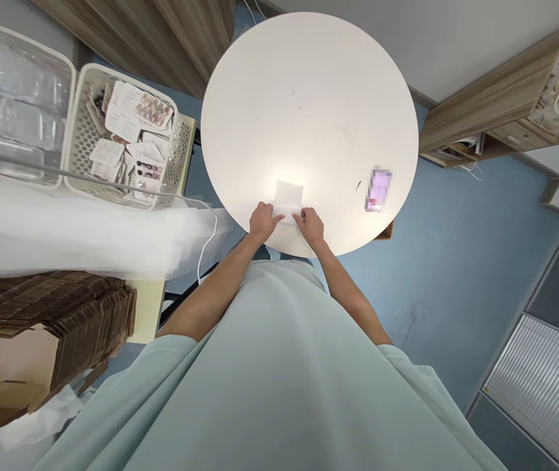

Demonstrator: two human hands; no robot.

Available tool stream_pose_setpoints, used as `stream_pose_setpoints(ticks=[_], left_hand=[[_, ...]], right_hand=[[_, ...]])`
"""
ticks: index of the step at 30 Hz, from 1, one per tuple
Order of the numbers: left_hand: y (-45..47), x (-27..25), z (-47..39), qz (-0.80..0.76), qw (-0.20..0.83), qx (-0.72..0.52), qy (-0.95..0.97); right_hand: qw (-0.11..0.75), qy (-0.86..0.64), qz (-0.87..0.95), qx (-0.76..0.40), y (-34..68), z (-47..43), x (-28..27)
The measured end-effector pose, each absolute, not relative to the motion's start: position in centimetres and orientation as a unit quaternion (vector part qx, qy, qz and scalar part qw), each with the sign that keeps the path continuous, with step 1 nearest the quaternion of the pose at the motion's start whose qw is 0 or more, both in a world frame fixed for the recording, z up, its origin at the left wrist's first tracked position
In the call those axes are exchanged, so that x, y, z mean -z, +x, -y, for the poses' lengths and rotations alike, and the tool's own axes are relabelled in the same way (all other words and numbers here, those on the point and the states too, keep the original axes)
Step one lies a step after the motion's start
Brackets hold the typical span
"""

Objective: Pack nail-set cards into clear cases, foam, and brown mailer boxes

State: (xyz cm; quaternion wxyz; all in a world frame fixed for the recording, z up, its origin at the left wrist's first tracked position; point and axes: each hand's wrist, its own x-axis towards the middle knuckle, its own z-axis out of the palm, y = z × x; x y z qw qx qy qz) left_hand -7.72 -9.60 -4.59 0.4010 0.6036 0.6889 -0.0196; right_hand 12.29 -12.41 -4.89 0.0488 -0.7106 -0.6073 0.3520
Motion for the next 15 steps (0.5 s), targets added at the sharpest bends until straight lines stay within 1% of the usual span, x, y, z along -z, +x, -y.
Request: stream_pose_setpoints(ticks=[2,5,8,11,15], left_hand=[[-7.4,4.3,9.5,-0.685,0.374,0.006,0.625],[-7.1,4.1,8.8,-0.597,0.357,-0.016,0.718],[-7.1,4.1,8.0,-0.509,0.387,0.008,0.769],[-7.5,4.1,8.5,-0.489,0.391,0.024,0.78],[-8.9,3.8,11.5,-0.467,0.392,0.015,0.792]], right_hand=[[0.047,-0.714,0.616,-0.329,12.0,12.1,4.6],[0.05,-0.667,0.683,-0.294,11.3,11.5,4.0],[0.04,-0.595,0.738,-0.315,10.8,10.9,3.8],[0.019,-0.564,0.753,-0.339,11.0,11.4,3.8],[-0.003,-0.535,0.771,-0.345,11.5,14.0,3.7]])
